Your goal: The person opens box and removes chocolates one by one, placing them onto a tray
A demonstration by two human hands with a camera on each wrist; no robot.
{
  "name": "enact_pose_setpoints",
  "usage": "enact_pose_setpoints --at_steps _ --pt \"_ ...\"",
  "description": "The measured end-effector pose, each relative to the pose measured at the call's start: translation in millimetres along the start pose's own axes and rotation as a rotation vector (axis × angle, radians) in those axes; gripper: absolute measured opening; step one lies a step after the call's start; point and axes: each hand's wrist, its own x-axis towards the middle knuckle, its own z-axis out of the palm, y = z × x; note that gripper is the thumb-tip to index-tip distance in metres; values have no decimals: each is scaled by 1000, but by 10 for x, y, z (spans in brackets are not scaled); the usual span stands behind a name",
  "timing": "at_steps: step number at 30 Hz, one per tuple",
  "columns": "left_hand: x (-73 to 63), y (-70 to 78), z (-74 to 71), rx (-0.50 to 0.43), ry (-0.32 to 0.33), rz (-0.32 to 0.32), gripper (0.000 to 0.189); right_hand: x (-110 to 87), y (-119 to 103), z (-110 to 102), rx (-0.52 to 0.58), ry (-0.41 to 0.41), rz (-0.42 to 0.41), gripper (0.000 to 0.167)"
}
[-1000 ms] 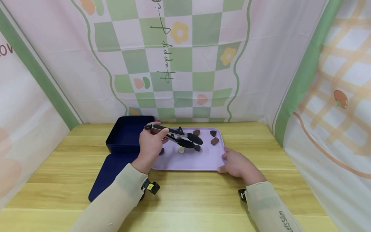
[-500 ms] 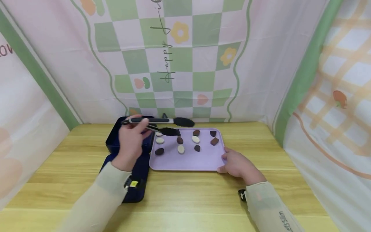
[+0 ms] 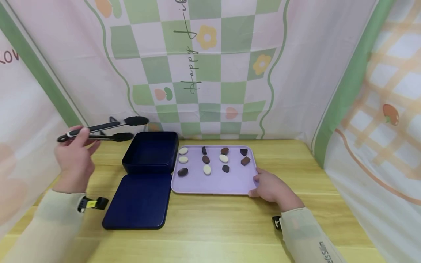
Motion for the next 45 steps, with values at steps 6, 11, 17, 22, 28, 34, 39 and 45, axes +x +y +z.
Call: enact_pose_setpoints --at_steps 6,11,17,22,28,34,39,45 --pt "270 67 -498 262 112 -84 40 4 18 9 6 -3 10 67" --pt "322 -42 -804 516 110 -168 48 0 13 3 7 -2 12 67" --pt "232 -69 -986 871 -34 -163 60 -12 6 -9 0 3 6 66" --pt "137 -75 -1024 1156 -168 -10 56 -17 11 -12 -9 11 -1 66" --pt "48 -91 -1161 1382 -317 235 40 -9 8 9 9 9 2 66" --pt "-5 -119 -1357 1557 -478 285 29 -15 8 13 8 4 6 67" --pt "9 -188 -1486 1631 -603 165 29 -6 8 -2 4 4 4 68" --pt "25 -277 -1504 1759 -750 120 20 9 18 2 8 -2 8 68"
